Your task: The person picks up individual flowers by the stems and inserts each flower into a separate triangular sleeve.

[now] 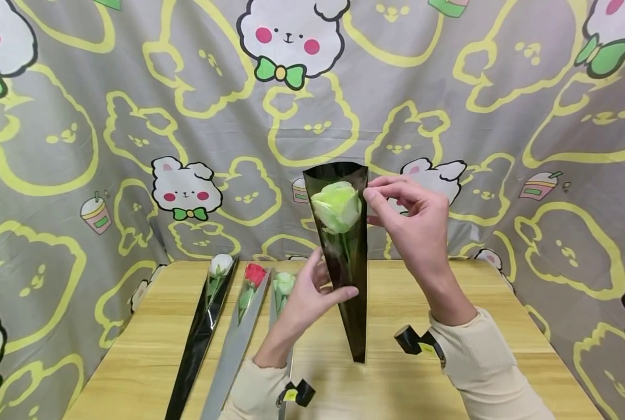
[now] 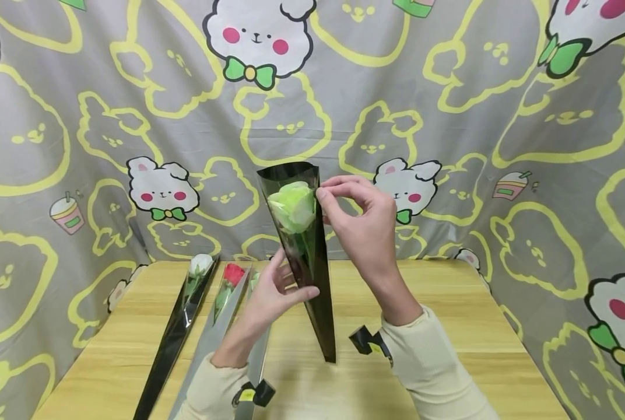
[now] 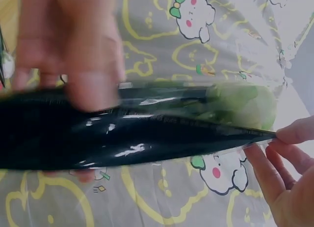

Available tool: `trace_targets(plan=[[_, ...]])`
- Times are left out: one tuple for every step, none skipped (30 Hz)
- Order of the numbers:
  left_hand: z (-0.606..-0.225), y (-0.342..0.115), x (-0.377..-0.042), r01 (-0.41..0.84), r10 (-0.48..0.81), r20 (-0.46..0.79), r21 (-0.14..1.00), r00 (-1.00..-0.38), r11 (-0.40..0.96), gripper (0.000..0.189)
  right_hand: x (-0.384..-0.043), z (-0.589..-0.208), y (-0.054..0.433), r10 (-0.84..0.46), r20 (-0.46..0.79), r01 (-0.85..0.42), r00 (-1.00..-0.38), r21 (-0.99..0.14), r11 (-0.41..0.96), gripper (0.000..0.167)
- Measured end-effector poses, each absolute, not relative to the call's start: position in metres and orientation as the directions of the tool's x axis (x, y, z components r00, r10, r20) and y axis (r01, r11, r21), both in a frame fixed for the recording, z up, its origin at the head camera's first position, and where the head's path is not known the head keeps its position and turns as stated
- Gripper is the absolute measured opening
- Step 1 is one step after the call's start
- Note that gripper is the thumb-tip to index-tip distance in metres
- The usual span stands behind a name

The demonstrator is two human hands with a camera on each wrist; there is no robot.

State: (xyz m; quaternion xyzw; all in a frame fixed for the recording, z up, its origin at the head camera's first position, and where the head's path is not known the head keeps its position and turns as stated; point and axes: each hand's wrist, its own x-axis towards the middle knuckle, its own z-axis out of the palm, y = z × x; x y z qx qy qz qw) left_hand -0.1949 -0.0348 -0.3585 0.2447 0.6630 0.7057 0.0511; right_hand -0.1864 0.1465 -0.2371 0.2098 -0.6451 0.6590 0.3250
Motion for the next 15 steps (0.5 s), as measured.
trace_targets(plan=[[-0.363, -0.035, -0.194, 0.253, 0.407, 0.285, 0.958, -0.868, -0.132, 0.084, -0.187, -0.237, 0.146, 0.164, 0.694, -0.697, -0.701, -0.716, 0.046, 0.012], [-0.367, -0.035, -0.193, 0.262, 0.413, 0.297, 0.955, -0.861, -0.142, 0.078, -0.188, -0.237, 0.146, 0.173, 0.69, -0.693, -0.703, -0.719, 0.051, 0.012], [-0.37, -0.035, -0.193, 0.274, 0.418, 0.312, 0.95, -0.854, -0.149, 0.073, -0.188, -0.237, 0.146, 0.183, 0.685, -0.688, -0.705, -0.723, 0.054, 0.012], [-0.373, -0.035, -0.192, 0.282, 0.417, 0.32, 0.947, -0.851, -0.151, 0.069, -0.189, -0.237, 0.146, 0.193, 0.679, -0.683, -0.708, -0.728, 0.058, 0.012], [-0.375, -0.036, -0.191, 0.291, 0.411, 0.329, 0.944, -0.85, -0.154, 0.067, -0.189, -0.238, 0.147, 0.201, 0.671, -0.675, -0.713, -0.735, 0.063, 0.013], [-0.377, -0.037, -0.191, 0.297, 0.407, 0.336, 0.942, -0.849, -0.158, 0.064, -0.189, -0.238, 0.147, 0.206, 0.662, -0.664, -0.721, -0.745, 0.07, 0.013], [-0.379, -0.038, -0.191, 0.303, 0.404, 0.342, 0.94, -0.849, -0.158, 0.063, -0.19, -0.238, 0.148, 0.207, 0.652, -0.652, -0.729, -0.754, 0.079, 0.013], [-0.38, -0.038, -0.19, 0.308, 0.399, 0.343, 0.939, -0.85, -0.151, 0.061, -0.19, -0.239, 0.149, 0.202, 0.642, -0.638, -0.739, -0.764, 0.094, 0.014], [-0.381, -0.039, -0.19, 0.304, 0.398, 0.338, 0.941, -0.853, -0.149, 0.061, -0.19, -0.239, 0.15, 0.193, 0.631, -0.623, -0.751, -0.775, 0.106, 0.015], [-0.382, -0.04, -0.189, 0.295, 0.4, 0.328, 0.945, -0.856, -0.143, 0.062, -0.191, -0.241, 0.151, 0.182, 0.619, -0.608, -0.764, -0.785, 0.117, 0.016], [-0.384, -0.041, -0.188, 0.276, 0.405, 0.309, 0.951, -0.861, -0.139, 0.063, -0.191, -0.243, 0.152, 0.171, 0.603, -0.59, -0.779, -0.798, 0.124, 0.017], [-0.385, -0.042, -0.188, 0.256, 0.413, 0.289, 0.957, -0.864, -0.135, 0.063, -0.191, -0.245, 0.154, 0.162, 0.587, -0.575, -0.793, -0.809, 0.121, 0.019], [-0.386, -0.043, -0.187, 0.23, 0.416, 0.263, 0.965, -0.871, -0.128, 0.064, -0.191, -0.248, 0.156, 0.155, 0.575, -0.564, -0.803, -0.818, 0.113, 0.021], [-0.387, -0.045, -0.186, 0.198, 0.418, 0.232, 0.972, -0.878, -0.123, 0.065, -0.192, -0.252, 0.158, 0.151, 0.56, -0.552, -0.815, -0.828, 0.092, 0.023], [-0.389, -0.047, -0.186, 0.163, 0.418, 0.2, 0.979, -0.886, -0.124, 0.066, -0.192, -0.257, 0.16, 0.154, 0.542, -0.539, -0.826, -0.84, 0.06, 0.024]])
